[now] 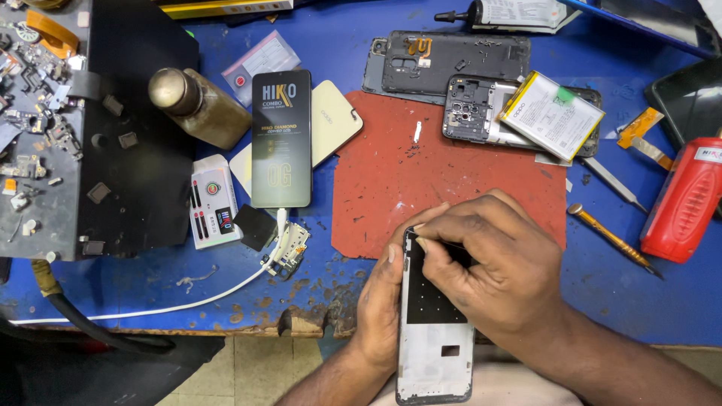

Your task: The person uses a red-handled screwdriver to pry and separate the screen assembly from the phone frame, then wipes the frame edges with a white cloth. The person continues to scrape and clean the frame edges by hand, removing residue from the perimeter of the phone chassis.

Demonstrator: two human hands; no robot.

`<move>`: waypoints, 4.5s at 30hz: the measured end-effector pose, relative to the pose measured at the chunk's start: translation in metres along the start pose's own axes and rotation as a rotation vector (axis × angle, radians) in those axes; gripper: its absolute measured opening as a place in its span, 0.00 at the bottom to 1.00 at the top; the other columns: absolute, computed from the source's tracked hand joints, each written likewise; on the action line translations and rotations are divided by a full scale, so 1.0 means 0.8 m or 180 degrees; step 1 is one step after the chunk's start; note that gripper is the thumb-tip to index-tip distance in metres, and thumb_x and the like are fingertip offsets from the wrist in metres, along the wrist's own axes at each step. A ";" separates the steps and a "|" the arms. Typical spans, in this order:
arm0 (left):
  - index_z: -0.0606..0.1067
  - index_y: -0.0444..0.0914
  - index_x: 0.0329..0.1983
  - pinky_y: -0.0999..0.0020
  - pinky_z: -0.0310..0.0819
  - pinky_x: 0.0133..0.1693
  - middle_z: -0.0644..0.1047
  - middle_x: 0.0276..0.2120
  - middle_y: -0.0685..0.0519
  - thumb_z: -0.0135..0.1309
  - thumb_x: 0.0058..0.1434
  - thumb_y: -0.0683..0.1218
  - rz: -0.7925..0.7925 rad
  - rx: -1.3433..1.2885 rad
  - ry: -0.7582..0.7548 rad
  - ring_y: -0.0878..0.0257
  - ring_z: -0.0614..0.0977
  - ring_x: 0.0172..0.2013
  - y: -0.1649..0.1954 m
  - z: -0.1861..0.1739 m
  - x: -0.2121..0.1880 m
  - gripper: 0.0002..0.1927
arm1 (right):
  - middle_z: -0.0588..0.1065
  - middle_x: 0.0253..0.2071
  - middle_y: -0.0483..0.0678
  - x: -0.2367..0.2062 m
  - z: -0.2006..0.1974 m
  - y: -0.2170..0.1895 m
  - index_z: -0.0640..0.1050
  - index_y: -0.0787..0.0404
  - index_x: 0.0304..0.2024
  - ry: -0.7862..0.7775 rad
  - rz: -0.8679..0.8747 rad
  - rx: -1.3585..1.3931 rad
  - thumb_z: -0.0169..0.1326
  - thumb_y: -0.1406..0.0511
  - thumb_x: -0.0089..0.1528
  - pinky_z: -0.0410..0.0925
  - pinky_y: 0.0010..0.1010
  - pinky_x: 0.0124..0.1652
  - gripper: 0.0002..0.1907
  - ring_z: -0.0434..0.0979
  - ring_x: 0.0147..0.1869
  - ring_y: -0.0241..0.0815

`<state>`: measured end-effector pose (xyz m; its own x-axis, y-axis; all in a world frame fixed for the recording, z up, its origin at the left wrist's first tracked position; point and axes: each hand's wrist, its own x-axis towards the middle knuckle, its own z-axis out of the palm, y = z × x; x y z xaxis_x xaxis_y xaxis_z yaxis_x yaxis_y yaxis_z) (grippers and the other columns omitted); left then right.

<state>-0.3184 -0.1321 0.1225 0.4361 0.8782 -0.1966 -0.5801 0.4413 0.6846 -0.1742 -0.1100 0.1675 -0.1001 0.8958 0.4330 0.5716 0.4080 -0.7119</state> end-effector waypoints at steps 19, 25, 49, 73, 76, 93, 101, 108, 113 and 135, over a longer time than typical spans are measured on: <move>0.58 0.32 0.75 0.61 0.61 0.69 0.68 0.65 0.44 0.31 0.75 0.63 0.0009 0.0251 -0.0006 0.57 0.69 0.67 0.006 0.004 0.002 0.37 | 0.77 0.34 0.48 -0.002 -0.001 0.000 0.79 0.64 0.37 -0.0152 -0.0232 -0.0145 0.65 0.71 0.57 0.70 0.34 0.37 0.08 0.76 0.37 0.45; 0.59 0.34 0.76 0.59 0.68 0.64 0.73 0.57 0.42 0.31 0.77 0.62 -0.0034 0.0005 -0.0010 0.54 0.75 0.58 0.013 0.005 0.006 0.35 | 0.75 0.34 0.49 -0.010 -0.003 -0.010 0.78 0.64 0.37 -0.0320 -0.0404 -0.0056 0.63 0.72 0.54 0.67 0.41 0.42 0.10 0.76 0.39 0.48; 0.61 0.36 0.73 0.59 0.79 0.51 0.75 0.58 0.36 0.30 0.81 0.61 0.0291 -0.0627 -0.0160 0.52 0.81 0.52 0.011 -0.005 0.046 0.30 | 0.75 0.34 0.49 -0.035 -0.009 -0.039 0.78 0.63 0.37 -0.0522 -0.0547 0.0454 0.64 0.73 0.51 0.69 0.38 0.39 0.12 0.77 0.37 0.48; 0.63 0.33 0.72 0.59 0.79 0.48 0.76 0.53 0.36 0.31 0.81 0.58 0.0195 -0.0251 -0.0044 0.52 0.81 0.48 0.008 0.000 0.057 0.29 | 0.74 0.38 0.46 -0.024 -0.031 -0.007 0.79 0.63 0.41 -0.1585 -0.1235 0.0856 0.65 0.72 0.50 0.70 0.37 0.42 0.16 0.77 0.43 0.47; 0.63 0.34 0.72 0.58 0.80 0.52 0.76 0.54 0.37 0.32 0.82 0.59 -0.0008 -0.0655 -0.0250 0.51 0.82 0.50 0.009 -0.004 0.060 0.29 | 0.75 0.41 0.47 -0.030 -0.046 0.011 0.79 0.61 0.41 -0.1390 -0.1031 0.0855 0.64 0.71 0.54 0.71 0.36 0.46 0.13 0.77 0.46 0.46; 0.50 0.40 0.77 0.57 0.58 0.72 0.56 0.76 0.49 0.62 0.65 0.59 0.1375 0.0235 -0.0891 0.54 0.60 0.75 0.018 0.038 0.018 0.47 | 0.72 0.63 0.71 -0.115 -0.064 0.066 0.74 0.67 0.49 0.0712 0.1040 0.3206 0.50 0.73 0.68 0.67 0.53 0.63 0.07 0.74 0.68 0.59; 0.48 0.36 0.80 0.54 0.62 0.72 0.60 0.75 0.37 0.73 0.53 0.51 0.0742 0.0139 -0.0031 0.48 0.66 0.72 0.007 0.010 0.001 0.60 | 0.74 0.63 0.75 -0.133 -0.025 0.049 0.75 0.68 0.42 -0.0037 0.1441 0.2836 0.51 0.71 0.66 0.60 0.56 0.68 0.05 0.69 0.73 0.62; 0.47 0.39 0.78 0.52 0.61 0.74 0.60 0.75 0.42 0.74 0.54 0.49 0.0812 0.0353 -0.0325 0.52 0.64 0.75 0.012 -0.007 -0.004 0.58 | 0.70 0.63 0.77 -0.136 -0.033 0.067 0.75 0.69 0.40 -0.0275 0.1626 0.3121 0.53 0.69 0.67 0.58 0.63 0.69 0.06 0.69 0.76 0.69; 0.52 0.36 0.76 0.50 0.60 0.78 0.65 0.72 0.38 0.70 0.60 0.46 0.1322 0.0576 -0.0448 0.48 0.66 0.76 0.008 -0.019 -0.009 0.49 | 0.71 0.58 0.72 -0.092 -0.057 0.112 0.77 0.67 0.41 -0.1624 0.0327 0.3938 0.56 0.70 0.64 0.62 0.57 0.61 0.05 0.70 0.68 0.64; 0.52 0.34 0.77 0.59 0.64 0.71 0.63 0.74 0.43 0.74 0.53 0.55 0.0578 0.0270 -0.0358 0.55 0.69 0.71 0.021 0.007 -0.007 0.57 | 0.79 0.37 0.48 0.015 -0.039 -0.034 0.81 0.61 0.39 0.0053 0.0121 -0.0063 0.63 0.71 0.56 0.74 0.29 0.39 0.09 0.82 0.41 0.41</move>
<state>-0.3268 -0.1308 0.1394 0.4066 0.9135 0.0114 -0.5982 0.2568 0.7591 -0.1654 -0.1160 0.2089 -0.0645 0.9075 0.4151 0.5908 0.3700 -0.7170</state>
